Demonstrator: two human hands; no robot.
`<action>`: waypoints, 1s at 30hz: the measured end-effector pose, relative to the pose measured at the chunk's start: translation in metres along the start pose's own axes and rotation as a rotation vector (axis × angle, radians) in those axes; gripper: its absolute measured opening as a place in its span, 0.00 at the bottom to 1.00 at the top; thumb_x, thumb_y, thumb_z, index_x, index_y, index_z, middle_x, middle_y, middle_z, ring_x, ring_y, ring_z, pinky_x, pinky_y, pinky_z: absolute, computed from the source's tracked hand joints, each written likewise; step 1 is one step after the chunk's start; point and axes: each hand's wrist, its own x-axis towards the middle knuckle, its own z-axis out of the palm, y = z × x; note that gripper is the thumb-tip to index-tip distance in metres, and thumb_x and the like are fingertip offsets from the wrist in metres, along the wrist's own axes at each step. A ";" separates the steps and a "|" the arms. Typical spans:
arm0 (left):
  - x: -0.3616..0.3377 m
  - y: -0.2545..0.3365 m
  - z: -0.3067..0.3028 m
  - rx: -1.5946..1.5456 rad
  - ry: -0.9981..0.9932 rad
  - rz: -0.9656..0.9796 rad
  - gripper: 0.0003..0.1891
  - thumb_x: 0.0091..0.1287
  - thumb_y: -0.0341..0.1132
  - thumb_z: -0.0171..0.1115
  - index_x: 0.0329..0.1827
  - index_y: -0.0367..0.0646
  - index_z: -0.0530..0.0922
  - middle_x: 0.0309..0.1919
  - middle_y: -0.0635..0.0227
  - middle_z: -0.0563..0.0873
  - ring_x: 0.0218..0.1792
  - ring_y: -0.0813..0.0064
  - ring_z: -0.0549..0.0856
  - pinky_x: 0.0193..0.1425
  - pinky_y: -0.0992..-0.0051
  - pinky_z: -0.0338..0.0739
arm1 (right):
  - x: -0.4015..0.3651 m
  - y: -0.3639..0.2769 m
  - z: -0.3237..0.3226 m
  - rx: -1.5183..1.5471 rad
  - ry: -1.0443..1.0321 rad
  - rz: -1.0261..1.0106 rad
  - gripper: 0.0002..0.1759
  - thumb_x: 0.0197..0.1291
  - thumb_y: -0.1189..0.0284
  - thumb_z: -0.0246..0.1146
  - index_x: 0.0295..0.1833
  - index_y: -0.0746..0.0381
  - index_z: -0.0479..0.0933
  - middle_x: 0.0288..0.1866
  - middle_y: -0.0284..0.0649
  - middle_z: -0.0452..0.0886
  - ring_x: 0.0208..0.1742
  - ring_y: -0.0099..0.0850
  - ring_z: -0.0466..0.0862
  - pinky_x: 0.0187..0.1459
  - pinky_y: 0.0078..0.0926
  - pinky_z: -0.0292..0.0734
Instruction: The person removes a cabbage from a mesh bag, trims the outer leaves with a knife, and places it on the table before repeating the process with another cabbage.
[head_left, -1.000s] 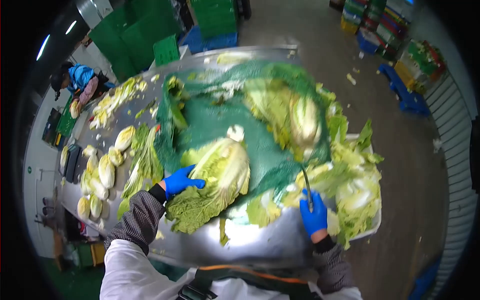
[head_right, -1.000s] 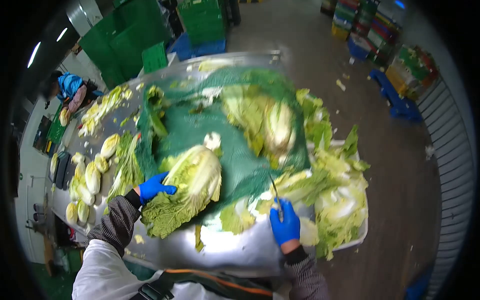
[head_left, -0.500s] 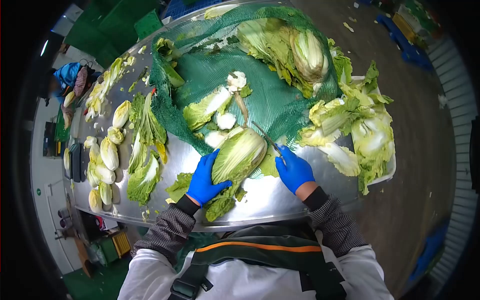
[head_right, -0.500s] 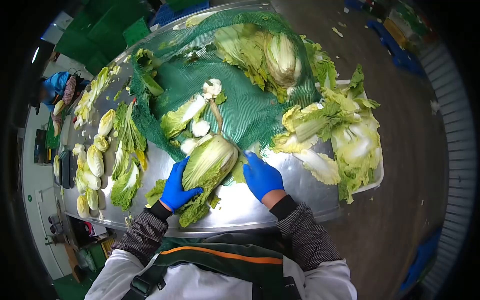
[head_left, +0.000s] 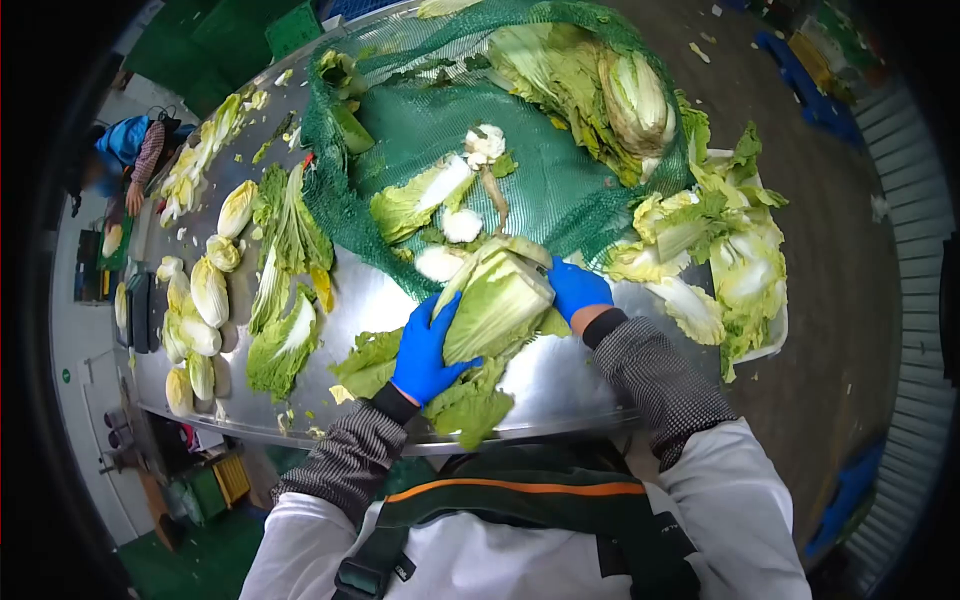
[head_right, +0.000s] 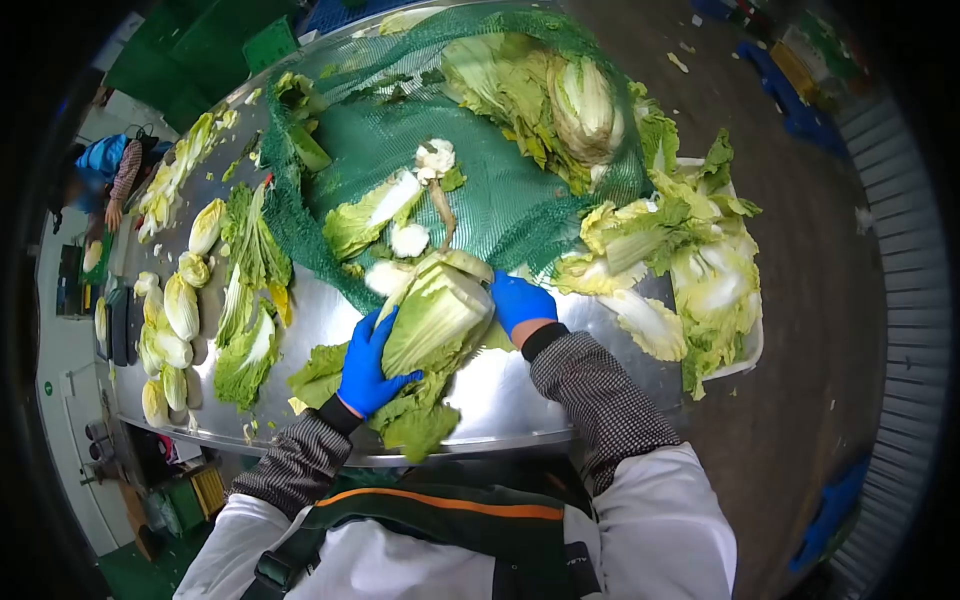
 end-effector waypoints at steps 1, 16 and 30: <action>0.001 0.000 -0.001 -0.013 0.006 -0.002 0.47 0.48 0.47 0.74 0.72 0.46 0.60 0.64 0.46 0.66 0.63 0.46 0.68 0.67 0.56 0.64 | 0.007 0.004 -0.003 0.030 -0.104 0.006 0.13 0.63 0.66 0.51 0.49 0.61 0.73 0.39 0.48 0.82 0.39 0.46 0.84 0.39 0.42 0.79; 0.027 -0.055 -0.041 -0.728 0.141 -0.674 0.20 0.65 0.40 0.63 0.53 0.33 0.77 0.38 0.68 0.85 0.35 0.80 0.81 0.42 0.79 0.76 | -0.044 -0.014 -0.077 0.679 0.040 0.100 0.32 0.57 0.49 0.61 0.59 0.62 0.73 0.51 0.53 0.80 0.50 0.48 0.80 0.52 0.37 0.75; 0.084 0.023 -0.051 0.085 -0.204 -0.286 0.34 0.45 0.58 0.70 0.49 0.40 0.78 0.41 0.51 0.83 0.45 0.53 0.83 0.50 0.64 0.76 | -0.060 -0.046 -0.031 1.008 0.079 0.269 0.22 0.58 0.59 0.65 0.52 0.61 0.73 0.38 0.40 0.82 0.40 0.31 0.83 0.44 0.27 0.76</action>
